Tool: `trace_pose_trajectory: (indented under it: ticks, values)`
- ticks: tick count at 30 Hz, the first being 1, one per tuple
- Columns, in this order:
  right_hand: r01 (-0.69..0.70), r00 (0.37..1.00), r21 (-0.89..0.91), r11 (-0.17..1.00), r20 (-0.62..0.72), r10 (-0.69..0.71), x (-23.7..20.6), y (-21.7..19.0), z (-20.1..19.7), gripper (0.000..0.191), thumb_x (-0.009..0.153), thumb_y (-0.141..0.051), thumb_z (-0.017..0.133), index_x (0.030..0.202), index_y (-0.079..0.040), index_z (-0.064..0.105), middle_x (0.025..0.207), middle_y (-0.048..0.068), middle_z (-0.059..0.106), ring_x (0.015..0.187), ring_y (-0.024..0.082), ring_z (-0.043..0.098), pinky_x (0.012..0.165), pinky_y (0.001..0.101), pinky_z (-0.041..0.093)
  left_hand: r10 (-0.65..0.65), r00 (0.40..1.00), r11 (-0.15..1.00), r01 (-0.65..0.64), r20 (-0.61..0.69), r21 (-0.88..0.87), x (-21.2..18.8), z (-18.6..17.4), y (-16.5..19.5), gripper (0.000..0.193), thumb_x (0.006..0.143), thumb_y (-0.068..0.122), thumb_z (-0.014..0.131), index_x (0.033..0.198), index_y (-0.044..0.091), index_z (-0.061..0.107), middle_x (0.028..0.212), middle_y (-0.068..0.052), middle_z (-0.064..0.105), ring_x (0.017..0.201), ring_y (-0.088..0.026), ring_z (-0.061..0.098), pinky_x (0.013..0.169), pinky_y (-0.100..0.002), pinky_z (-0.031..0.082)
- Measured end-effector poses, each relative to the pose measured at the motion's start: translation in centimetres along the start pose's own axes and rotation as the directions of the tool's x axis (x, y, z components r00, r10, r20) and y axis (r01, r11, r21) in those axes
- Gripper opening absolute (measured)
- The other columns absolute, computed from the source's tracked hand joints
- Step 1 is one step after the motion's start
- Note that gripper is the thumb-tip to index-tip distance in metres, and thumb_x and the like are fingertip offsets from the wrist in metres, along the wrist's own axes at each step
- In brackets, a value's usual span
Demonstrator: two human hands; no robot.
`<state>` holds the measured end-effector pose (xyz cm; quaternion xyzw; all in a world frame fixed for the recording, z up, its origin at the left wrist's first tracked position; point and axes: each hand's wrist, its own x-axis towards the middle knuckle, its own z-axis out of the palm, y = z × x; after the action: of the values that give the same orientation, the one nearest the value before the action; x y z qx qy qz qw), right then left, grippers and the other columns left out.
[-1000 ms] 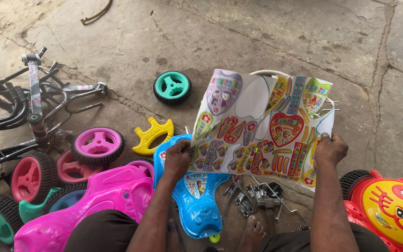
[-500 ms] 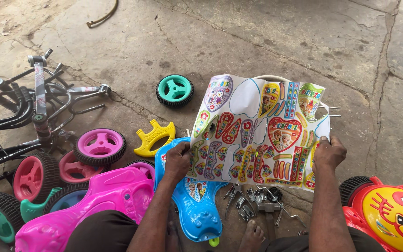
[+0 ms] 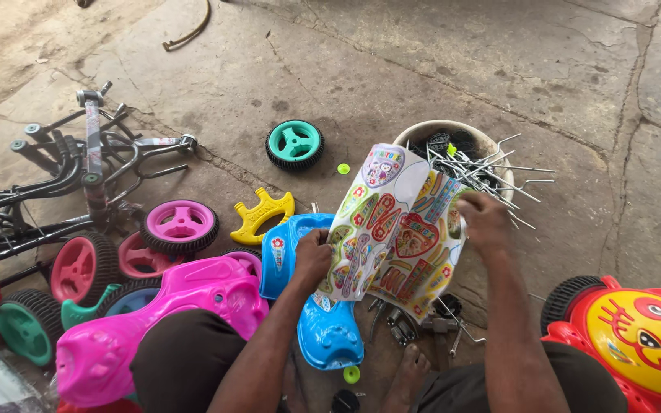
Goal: The person applies decorative stickers to a blue plastic toy car body. They peel stickers from a sheet and press them onto the front and side panels of the car body.
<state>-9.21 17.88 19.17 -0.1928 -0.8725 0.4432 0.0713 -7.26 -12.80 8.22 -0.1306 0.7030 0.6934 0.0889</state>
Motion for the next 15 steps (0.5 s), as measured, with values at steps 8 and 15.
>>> trace_pose_trajectory:
  ticks: [8,15]
  values:
    - [0.417,0.8,-0.098,0.904,0.512,-0.314,-6.6,-4.7,-1.2,0.034,0.088,-0.017,0.072,0.12,-0.006,0.073,0.114,0.012,0.076,0.102,0.02,0.073,0.092,0.0345,0.056,0.22,0.975,0.961,-0.221,0.027,0.164,-4.1,2.0,3.0,0.031,0.082,-0.003,0.059,0.11,-0.003,0.073,0.1,-0.015,0.078,0.087,-0.019,0.074,0.081,-0.032,0.057]
    - [0.415,0.827,-0.039,0.909,0.431,-0.36,-12.0,-7.1,-5.6,0.036,0.088,-0.019,0.074,0.121,-0.006,0.071,0.116,0.013,0.075,0.103,0.021,0.073,0.093,0.0343,0.057,0.323,0.942,0.926,-0.335,0.095,0.175,-6.9,2.3,8.3,0.03,0.082,-0.002,0.06,0.109,-0.002,0.074,0.099,-0.015,0.079,0.086,-0.017,0.074,0.079,-0.032,0.057]
